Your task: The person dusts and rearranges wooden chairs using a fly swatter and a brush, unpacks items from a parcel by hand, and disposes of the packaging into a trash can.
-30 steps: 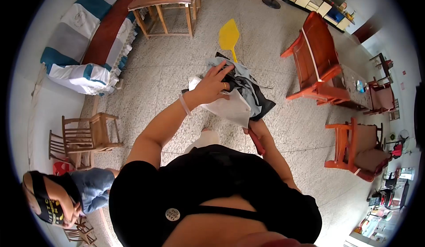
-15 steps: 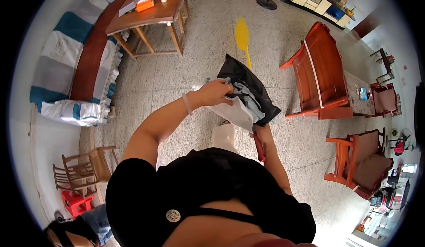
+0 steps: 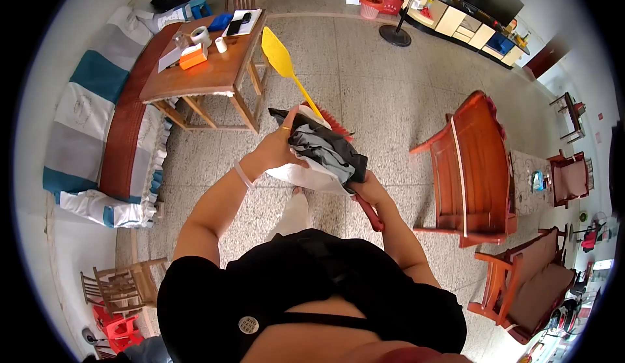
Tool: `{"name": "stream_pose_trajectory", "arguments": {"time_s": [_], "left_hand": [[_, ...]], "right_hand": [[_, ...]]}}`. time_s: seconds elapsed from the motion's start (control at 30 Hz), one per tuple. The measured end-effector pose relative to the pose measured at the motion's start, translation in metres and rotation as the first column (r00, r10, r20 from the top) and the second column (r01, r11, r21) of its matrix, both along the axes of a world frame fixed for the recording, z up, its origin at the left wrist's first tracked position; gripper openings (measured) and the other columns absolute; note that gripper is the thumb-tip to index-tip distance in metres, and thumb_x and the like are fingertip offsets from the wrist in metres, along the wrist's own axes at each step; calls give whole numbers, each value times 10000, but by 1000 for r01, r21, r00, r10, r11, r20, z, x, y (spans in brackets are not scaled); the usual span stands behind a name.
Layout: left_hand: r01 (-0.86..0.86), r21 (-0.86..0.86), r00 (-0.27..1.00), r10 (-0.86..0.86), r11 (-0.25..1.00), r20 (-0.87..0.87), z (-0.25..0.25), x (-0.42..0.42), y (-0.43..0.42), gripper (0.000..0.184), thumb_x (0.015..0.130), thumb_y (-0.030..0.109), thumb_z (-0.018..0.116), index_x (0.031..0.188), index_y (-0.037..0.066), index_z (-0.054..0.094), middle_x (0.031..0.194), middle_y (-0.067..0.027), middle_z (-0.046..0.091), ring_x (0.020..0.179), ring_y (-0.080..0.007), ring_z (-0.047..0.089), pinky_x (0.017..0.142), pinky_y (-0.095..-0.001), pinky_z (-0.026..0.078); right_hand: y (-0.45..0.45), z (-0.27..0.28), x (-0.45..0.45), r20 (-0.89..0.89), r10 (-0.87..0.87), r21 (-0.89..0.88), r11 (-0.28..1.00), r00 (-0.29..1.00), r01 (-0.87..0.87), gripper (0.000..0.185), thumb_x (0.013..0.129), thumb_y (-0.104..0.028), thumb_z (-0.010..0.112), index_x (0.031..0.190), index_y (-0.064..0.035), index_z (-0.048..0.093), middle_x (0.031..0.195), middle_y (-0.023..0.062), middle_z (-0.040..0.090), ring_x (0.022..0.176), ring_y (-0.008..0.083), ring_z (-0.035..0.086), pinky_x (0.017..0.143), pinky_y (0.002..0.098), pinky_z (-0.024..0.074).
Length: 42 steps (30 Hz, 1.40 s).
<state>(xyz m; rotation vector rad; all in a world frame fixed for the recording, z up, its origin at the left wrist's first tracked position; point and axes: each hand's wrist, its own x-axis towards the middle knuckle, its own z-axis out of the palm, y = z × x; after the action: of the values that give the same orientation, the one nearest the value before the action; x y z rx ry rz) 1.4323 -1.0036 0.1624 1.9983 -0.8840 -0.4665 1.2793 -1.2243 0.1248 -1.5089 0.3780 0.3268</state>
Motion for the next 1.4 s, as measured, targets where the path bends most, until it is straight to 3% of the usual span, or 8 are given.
{"name": "stream_pose_trajectory", "arguments": {"time_s": [0.27, 0.57, 0.67, 0.8, 0.97, 1.17, 1.3, 1.4], "left_hand": [[6, 75, 938, -32, 997, 346, -4, 161, -82, 602, 465, 274, 781, 985, 98, 534, 954, -114, 450, 925, -307, 466, 780, -347, 401], [233, -104, 683, -87, 967, 726, -17, 321, -185, 327, 529, 151, 699, 814, 80, 555, 984, -111, 516, 963, -322, 475, 782, -399, 389], [215, 157, 861, -263, 964, 435, -36, 377, -221, 345, 541, 183, 696, 847, 94, 563, 866, -107, 570, 838, -290, 544, 690, -365, 434], [-333, 212, 898, 240, 919, 370, -50, 473, -253, 366, 680, 374, 640, 863, 75, 538, 785, -126, 579, 730, -284, 565, 633, -380, 441], [-677, -459, 636, 771, 575, 27, -54, 619, -242, 703, 605, 310, 738, 1062, -116, 416, 890, -212, 551, 819, -261, 558, 665, -329, 465], [-938, -259, 346, 693, 231, -632, -34, 705, -235, 620, 609, 173, 752, 1045, -116, 418, 916, -198, 558, 757, -230, 576, 675, -302, 486], [-932, -303, 355, 656, 197, -666, -67, 790, -244, 534, 588, 139, 763, 988, -72, 481, 932, -164, 565, 764, -220, 573, 667, -307, 482], [-909, -382, 377, 712, 164, -592, -115, 877, -258, 400, 567, 88, 762, 868, -7, 516, 785, -74, 567, 646, -154, 532, 578, -272, 442]], "right_hand": [[-72, -22, 148, 6, -184, 18, 983, 983, 184, 292, 698, 29, 512, 974, -56, 557, 716, 22, 569, 530, 101, 511, 425, 206, 410], [-152, -33, 286, -17, -488, 235, 847, 873, 478, 190, 758, -58, 516, 948, -46, 516, 666, 45, 537, 414, 105, 456, 366, 213, 369], [-194, -54, 329, -14, -514, 296, 817, 858, 495, 274, 796, -118, 508, 1062, -64, 476, 729, 83, 568, 409, 103, 451, 361, 212, 367], [-260, -69, 403, -4, -520, 241, 829, 854, 505, 354, 825, -207, 497, 1144, -67, 435, 772, 141, 590, 393, 105, 448, 351, 217, 367], [-329, -87, 493, -97, -450, 85, 885, 888, 458, 369, 811, -237, 523, 1129, -70, 441, 759, 137, 586, 395, 98, 452, 353, 214, 378], [-399, -119, 599, -241, -389, 109, 899, 889, 423, 389, 786, -151, 523, 1152, -78, 413, 773, 136, 586, 418, 107, 473, 355, 224, 409], [-440, -159, 667, -309, -394, 101, 891, 866, 442, 383, 730, -71, 537, 1100, -64, 439, 744, 120, 574, 431, 130, 487, 361, 242, 418], [-465, -211, 698, -405, -408, -234, 912, 818, 338, 354, 679, -32, 559, 1023, -50, 478, 679, 95, 546, 454, 167, 505, 371, 277, 428]]}}
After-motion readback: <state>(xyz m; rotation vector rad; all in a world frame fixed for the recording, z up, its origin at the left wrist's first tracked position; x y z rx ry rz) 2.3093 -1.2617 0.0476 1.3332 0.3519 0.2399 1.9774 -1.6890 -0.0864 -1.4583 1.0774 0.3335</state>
